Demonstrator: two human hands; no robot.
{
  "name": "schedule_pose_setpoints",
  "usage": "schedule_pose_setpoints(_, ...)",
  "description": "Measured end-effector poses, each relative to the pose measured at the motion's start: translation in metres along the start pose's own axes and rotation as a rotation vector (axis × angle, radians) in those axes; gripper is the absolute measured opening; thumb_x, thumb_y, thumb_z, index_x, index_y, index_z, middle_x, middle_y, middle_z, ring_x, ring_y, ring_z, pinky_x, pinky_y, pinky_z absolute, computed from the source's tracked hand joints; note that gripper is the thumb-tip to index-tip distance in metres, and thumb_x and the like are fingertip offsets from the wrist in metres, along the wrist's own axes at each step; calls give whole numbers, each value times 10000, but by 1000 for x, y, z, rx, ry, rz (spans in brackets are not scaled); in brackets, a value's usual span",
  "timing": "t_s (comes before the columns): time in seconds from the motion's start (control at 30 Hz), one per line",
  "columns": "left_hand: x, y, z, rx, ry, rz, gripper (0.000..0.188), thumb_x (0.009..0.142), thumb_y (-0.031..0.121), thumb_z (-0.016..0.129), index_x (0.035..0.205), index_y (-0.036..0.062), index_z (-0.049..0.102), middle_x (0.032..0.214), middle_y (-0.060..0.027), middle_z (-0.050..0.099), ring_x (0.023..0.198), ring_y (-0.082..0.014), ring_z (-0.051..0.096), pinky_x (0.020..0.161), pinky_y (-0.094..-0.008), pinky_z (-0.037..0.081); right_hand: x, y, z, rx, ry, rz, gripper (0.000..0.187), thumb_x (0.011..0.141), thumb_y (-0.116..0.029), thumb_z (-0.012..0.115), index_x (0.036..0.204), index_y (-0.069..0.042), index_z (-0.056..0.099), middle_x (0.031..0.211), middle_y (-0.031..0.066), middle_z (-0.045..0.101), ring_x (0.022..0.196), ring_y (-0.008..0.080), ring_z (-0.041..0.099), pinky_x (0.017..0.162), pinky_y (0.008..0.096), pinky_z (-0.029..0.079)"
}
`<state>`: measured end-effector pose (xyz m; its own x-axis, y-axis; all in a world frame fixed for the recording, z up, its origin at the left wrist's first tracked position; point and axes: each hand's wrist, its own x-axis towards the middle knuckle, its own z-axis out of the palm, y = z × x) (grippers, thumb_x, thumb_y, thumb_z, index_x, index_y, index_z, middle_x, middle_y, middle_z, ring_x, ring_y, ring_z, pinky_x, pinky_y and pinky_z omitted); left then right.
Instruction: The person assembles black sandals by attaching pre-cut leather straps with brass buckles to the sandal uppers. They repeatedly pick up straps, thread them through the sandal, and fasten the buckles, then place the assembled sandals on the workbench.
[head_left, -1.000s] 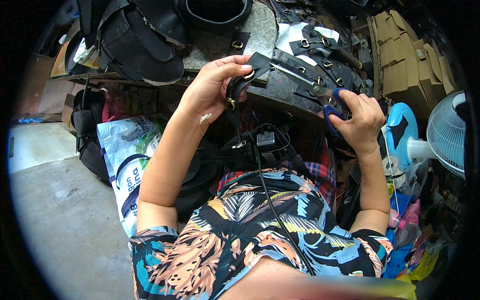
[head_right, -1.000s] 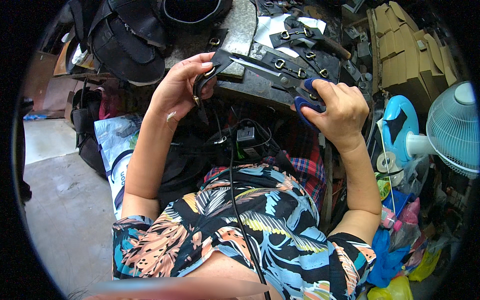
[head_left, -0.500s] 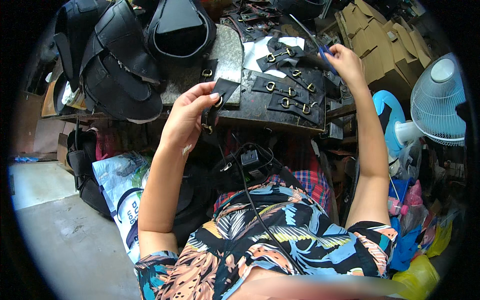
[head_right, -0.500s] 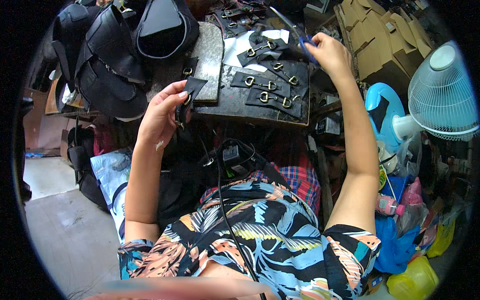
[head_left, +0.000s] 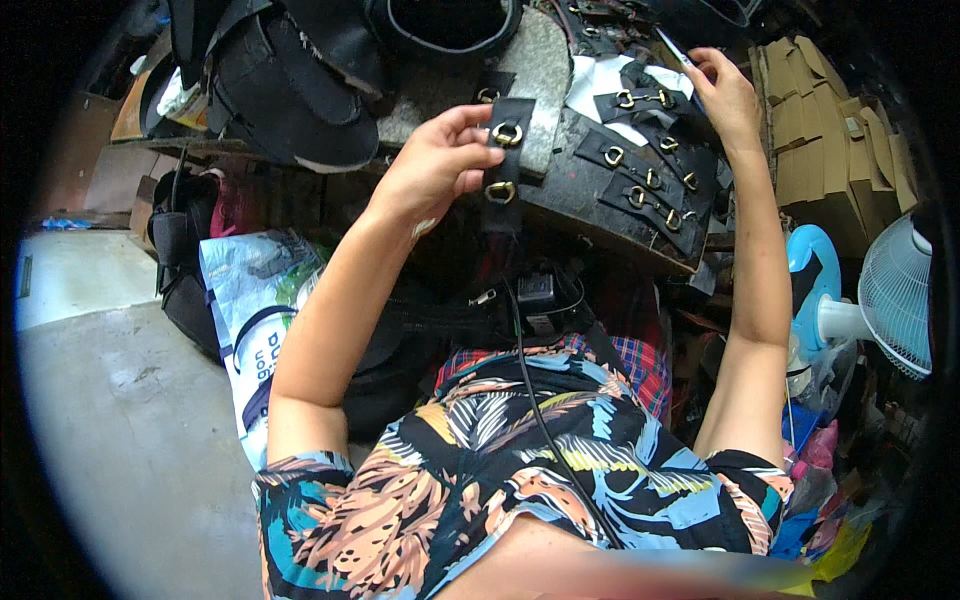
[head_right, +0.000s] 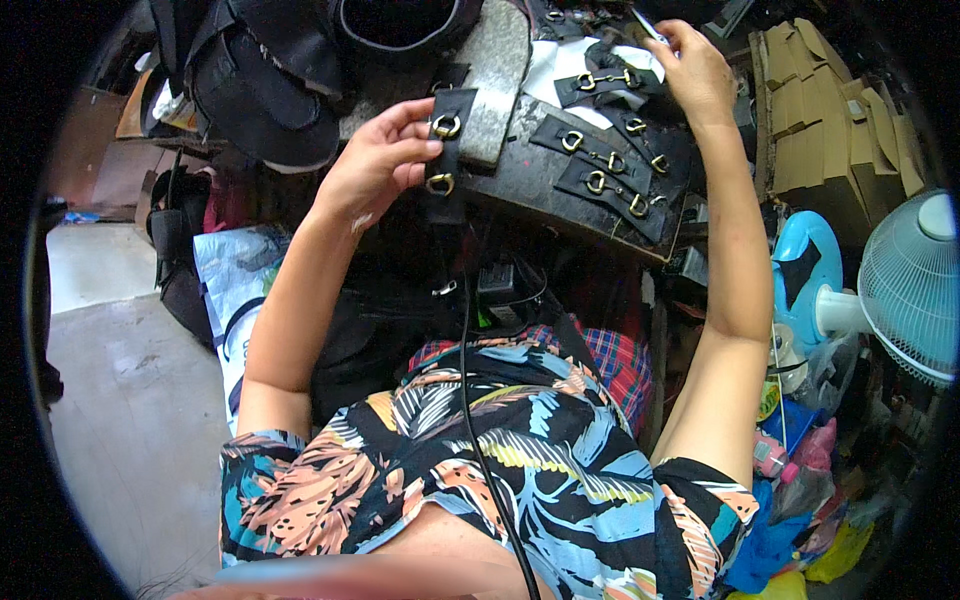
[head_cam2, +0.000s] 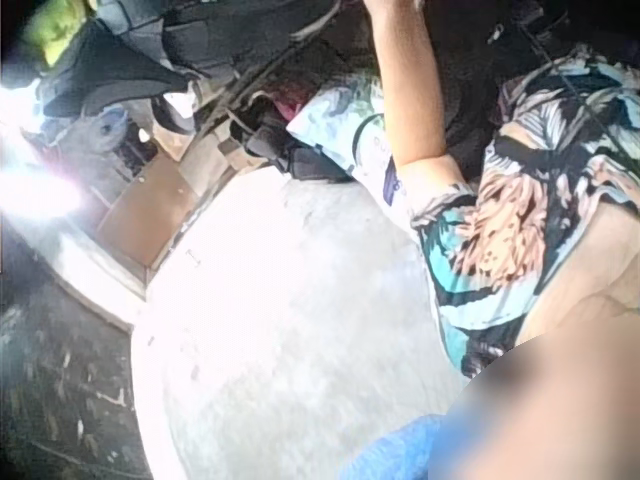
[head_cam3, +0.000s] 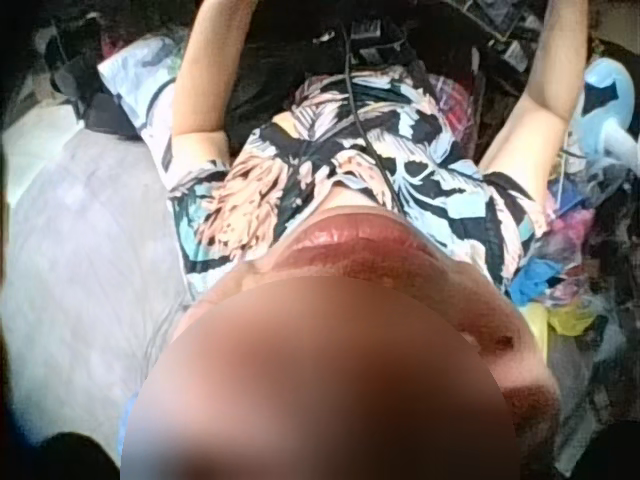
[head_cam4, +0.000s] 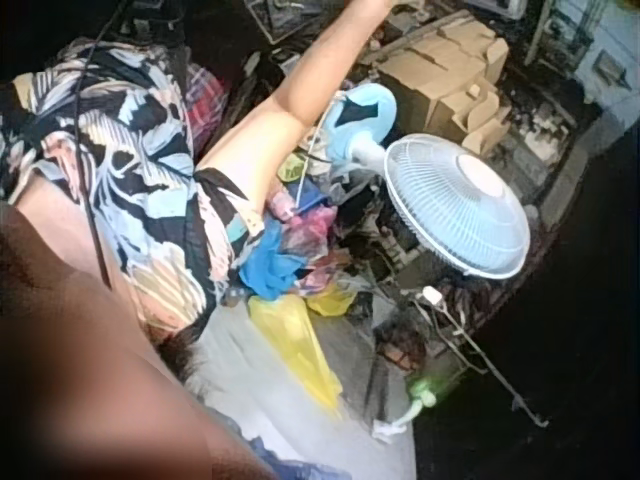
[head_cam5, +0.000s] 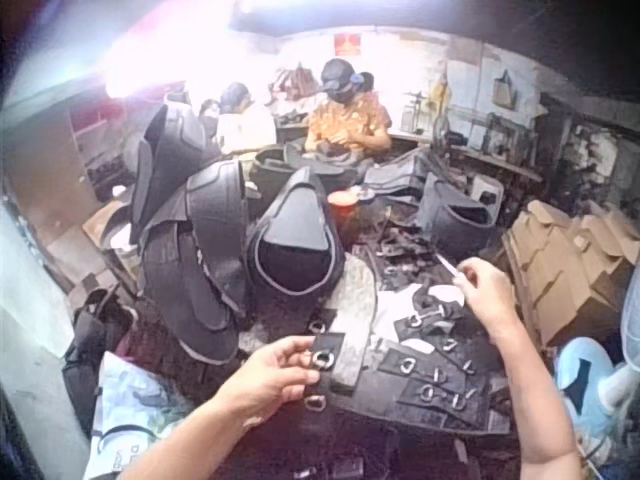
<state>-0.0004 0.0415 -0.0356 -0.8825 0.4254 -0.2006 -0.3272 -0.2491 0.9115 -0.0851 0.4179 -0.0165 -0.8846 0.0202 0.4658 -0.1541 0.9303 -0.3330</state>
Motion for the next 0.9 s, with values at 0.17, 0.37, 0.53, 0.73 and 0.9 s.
schedule_pose_setpoints(0.17, 13, 0, 12, 149, 8, 5, 538, 858, -17, 663, 1356, -1, 461, 1025, -43, 640, 895, -112, 658, 734, -227, 573, -55, -114, 22, 899, -423, -33, 479, 940, -235, 642, 1376, -114, 487, 908, 49, 655, 754, 95, 614, 632, 221, 503)
schedule_pose_setpoints(0.37, 16, 0, 15, 163, 26, 112, 532, 868, 39, 673, 1358, -28, 477, 1124, -105, 630, 989, -164, 640, 856, -290, 534, -50, -133, 55, 1053, -422, 134, 540, 889, -36, 663, 1378, -42, 434, 809, 29, 586, 688, 89, 621, 570, 204, 513)
schedule_pose_setpoints(0.53, 12, 4, -3, 678, 188, 366, 369, 879, 50, 634, 1245, 26, 599, 1138, -122, 653, 1058, -194, 635, 899, -294, 514, -28, -112, 86, 740, -318, 21, 465, 879, -34, 664, 1313, -105, 512, 791, 11, 588, 674, 89, 624, 578, 238, 530)
schedule_pose_setpoints(0.73, 22, 0, -25, 1456, 333, 787, 242, 829, 23, 627, 1065, 51, 669, 1013, -108, 670, 929, -304, 636, 834, -371, 515, -33, -116, 83, 649, -274, 64, 477, 867, -41, 678, 1311, -110, 519, 845, 45, 636, 688, 105, 646, 597, 251, 543)
schedule_pose_setpoints(0.9, 32, 5, -52, 1306, 312, 740, 236, 836, 39, 641, 1071, 29, 662, 968, -131, 660, 929, -294, 636, 855, -367, 499, -48, -123, 54, 492, -171, -120, 436, 862, -54, 684, 1278, -99, 559, 891, 70, 661, 698, 122, 649, 655, 261, 545)
